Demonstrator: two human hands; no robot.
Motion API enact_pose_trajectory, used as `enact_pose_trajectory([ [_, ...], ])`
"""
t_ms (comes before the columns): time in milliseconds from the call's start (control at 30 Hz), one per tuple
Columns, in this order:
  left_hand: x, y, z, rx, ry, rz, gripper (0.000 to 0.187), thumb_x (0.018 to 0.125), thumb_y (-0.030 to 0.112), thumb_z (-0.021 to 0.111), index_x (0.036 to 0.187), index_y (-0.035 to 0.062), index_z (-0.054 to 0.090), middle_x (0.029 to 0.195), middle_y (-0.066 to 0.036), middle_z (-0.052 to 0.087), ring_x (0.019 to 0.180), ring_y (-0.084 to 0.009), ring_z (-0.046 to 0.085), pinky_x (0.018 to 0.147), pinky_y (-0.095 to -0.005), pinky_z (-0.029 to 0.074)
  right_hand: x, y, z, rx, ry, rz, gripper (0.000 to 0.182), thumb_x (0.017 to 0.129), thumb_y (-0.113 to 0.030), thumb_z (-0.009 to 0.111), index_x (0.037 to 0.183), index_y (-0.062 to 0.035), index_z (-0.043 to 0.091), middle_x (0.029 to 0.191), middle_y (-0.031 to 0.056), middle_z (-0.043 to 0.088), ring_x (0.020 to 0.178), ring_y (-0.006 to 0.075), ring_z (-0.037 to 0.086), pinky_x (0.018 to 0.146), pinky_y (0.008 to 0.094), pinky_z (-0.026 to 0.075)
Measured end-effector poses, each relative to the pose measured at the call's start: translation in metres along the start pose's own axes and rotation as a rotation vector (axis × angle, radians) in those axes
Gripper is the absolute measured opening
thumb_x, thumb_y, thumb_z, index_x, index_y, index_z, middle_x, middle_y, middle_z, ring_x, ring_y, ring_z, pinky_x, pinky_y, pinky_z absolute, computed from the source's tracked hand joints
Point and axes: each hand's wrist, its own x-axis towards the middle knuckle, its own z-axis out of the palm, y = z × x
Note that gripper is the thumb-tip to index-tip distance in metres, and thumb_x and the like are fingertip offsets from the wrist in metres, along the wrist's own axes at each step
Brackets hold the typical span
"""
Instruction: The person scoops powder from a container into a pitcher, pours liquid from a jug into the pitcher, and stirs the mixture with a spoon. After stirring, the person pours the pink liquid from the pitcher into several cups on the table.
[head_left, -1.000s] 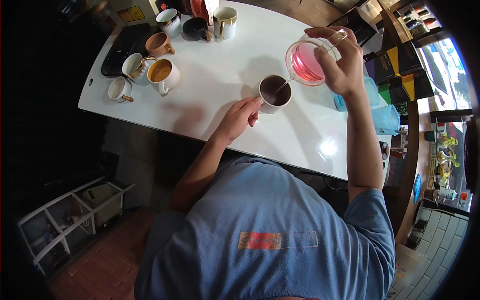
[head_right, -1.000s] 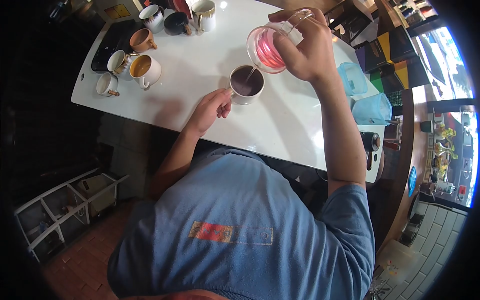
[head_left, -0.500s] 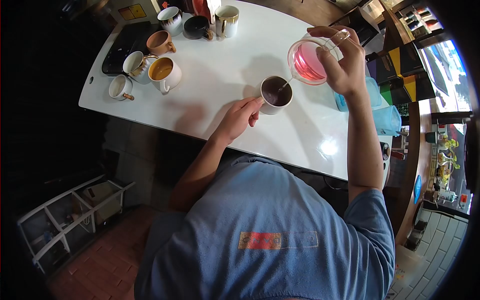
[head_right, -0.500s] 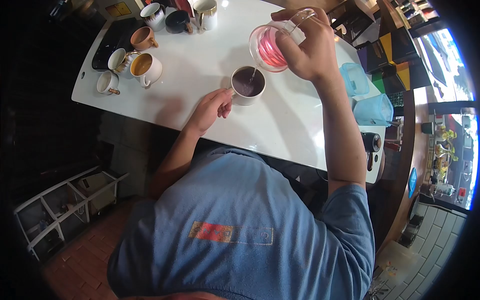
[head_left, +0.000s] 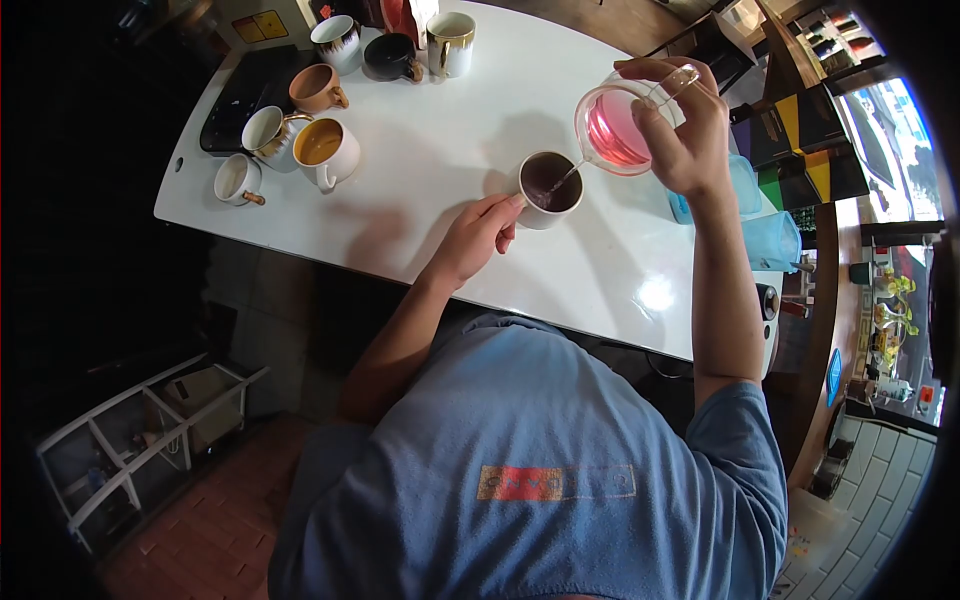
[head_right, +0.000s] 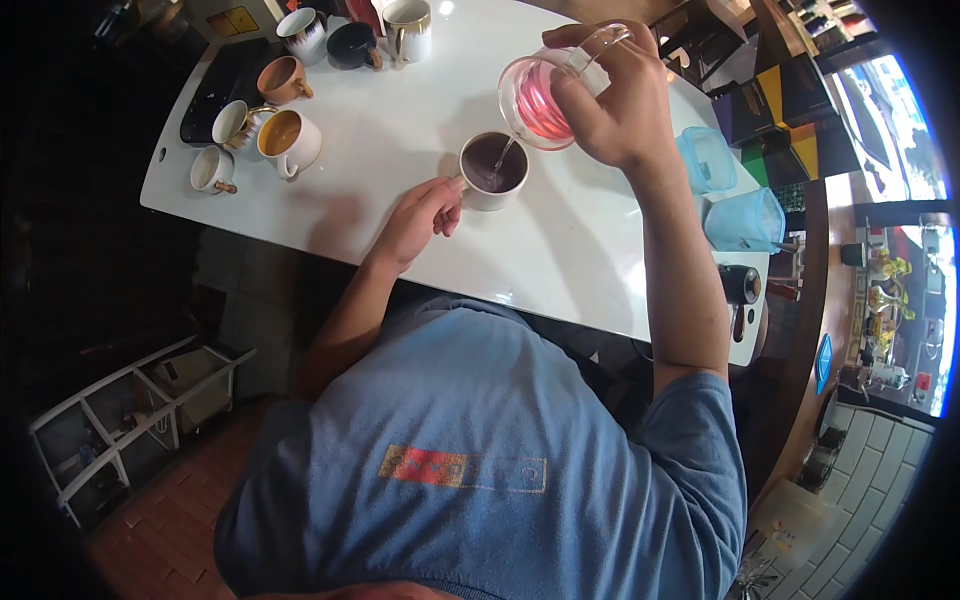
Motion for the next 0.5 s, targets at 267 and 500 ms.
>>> enact_pose_trajectory([
  [267,0.0000,-0.0005,0.0009,-0.021,0.015,-0.002,0.032,0.094,0.029,0.045,0.070,0.0092,0.049,0.063,0.002,0.047,0.057,-0.0067,0.043,0.054,-0.0221,0.032,-0.0014,0.0014,-0.0003,-0.005,-0.002,-0.019,0.034,0.068,-0.021,0.054,0.093,-0.0015,0.067,0.099,0.0132,0.067,0.097,0.0300,0.054,0.090,0.0397,0.042],
  [500,-0.0017,0.0001,0.0020,-0.016,0.032,0.009,0.032,0.094,0.029,0.045,0.069,0.0089,0.048,0.063,0.002,0.046,0.056,-0.0068,0.042,0.054,-0.0222,0.032,-0.0011,0.0004,0.0031,0.040,0.048,-0.014,0.028,0.067,-0.020,0.056,0.084,-0.0039,0.070,0.094,0.0094,0.068,0.093,0.0285,0.055,0.088,0.0383,0.041],
])
